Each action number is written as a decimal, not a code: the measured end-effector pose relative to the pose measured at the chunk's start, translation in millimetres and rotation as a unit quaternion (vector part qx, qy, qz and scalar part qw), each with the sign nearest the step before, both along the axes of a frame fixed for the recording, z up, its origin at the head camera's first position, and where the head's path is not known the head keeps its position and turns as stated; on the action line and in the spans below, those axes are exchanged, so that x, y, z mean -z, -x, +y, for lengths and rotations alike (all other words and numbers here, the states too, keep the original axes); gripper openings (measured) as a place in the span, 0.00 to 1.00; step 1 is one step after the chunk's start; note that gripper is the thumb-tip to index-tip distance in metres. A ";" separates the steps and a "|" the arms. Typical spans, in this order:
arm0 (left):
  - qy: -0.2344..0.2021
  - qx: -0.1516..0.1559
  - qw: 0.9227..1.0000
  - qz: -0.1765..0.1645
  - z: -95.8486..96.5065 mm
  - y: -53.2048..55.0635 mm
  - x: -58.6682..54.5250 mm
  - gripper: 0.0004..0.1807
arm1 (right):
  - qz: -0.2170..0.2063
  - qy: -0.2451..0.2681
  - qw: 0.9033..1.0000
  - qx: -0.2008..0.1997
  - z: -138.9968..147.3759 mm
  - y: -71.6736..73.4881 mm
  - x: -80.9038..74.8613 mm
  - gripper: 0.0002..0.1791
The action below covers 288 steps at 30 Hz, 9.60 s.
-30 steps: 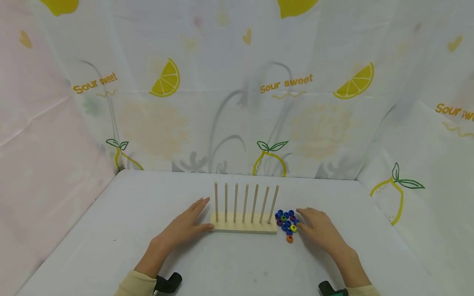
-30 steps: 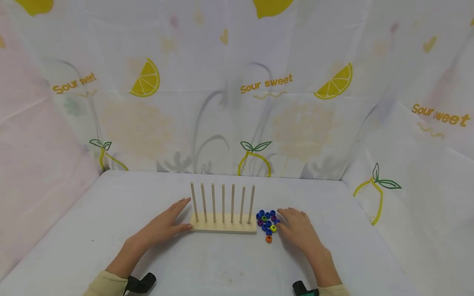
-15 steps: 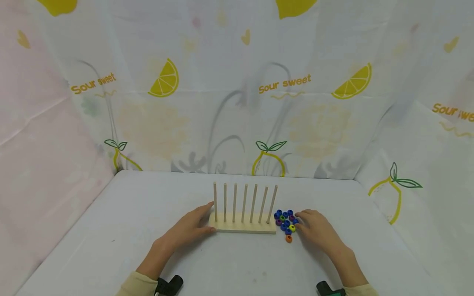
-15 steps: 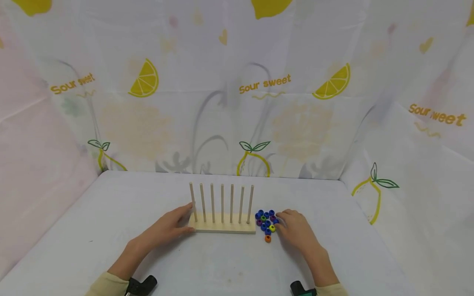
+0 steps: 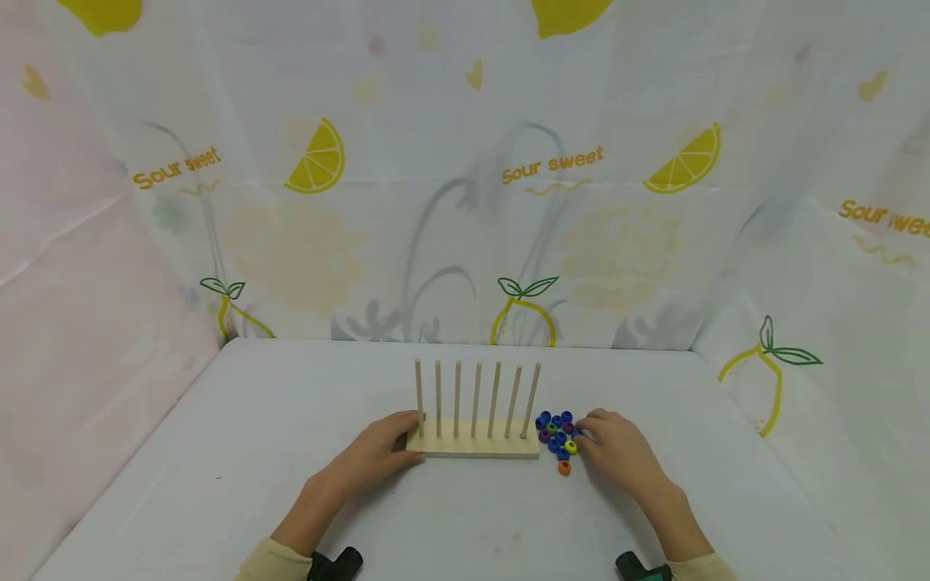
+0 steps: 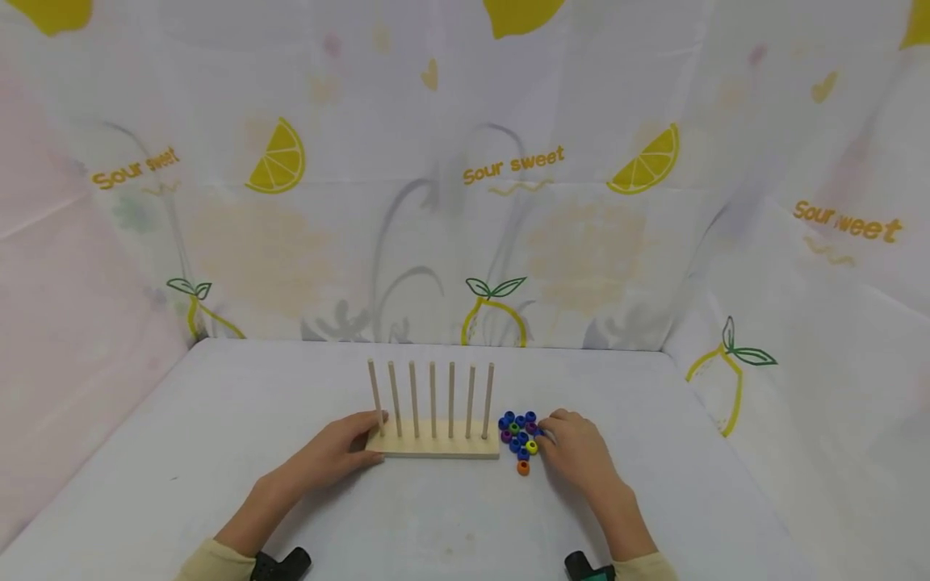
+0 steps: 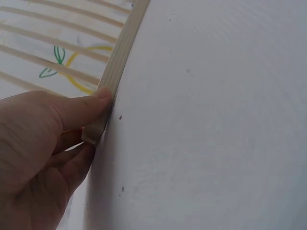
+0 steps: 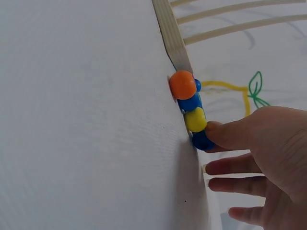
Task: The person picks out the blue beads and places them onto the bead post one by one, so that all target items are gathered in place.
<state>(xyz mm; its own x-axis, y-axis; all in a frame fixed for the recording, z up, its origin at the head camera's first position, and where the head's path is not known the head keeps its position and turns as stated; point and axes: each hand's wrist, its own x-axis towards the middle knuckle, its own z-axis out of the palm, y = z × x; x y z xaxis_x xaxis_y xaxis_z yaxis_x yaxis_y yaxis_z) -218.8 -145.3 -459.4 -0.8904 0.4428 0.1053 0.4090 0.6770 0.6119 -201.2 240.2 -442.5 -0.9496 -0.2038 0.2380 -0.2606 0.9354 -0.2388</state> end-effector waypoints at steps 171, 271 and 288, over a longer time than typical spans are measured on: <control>-0.021 -0.016 1.000 -0.016 5.8 -0.6 -5.9 0.31 | 0.090 0.415 0.898 -0.118 -63.2 9.1 -82.8 0.11; -0.017 -0.018 1.000 -0.003 6.0 1.7 -3.0 0.30 | -0.162 0.273 0.940 -0.123 -54.0 29.0 -36.4 0.03; -0.022 -0.019 1.000 -0.005 6.8 2.7 -2.4 0.29 | -0.159 0.240 0.949 -0.132 -53.7 31.3 -26.3 0.05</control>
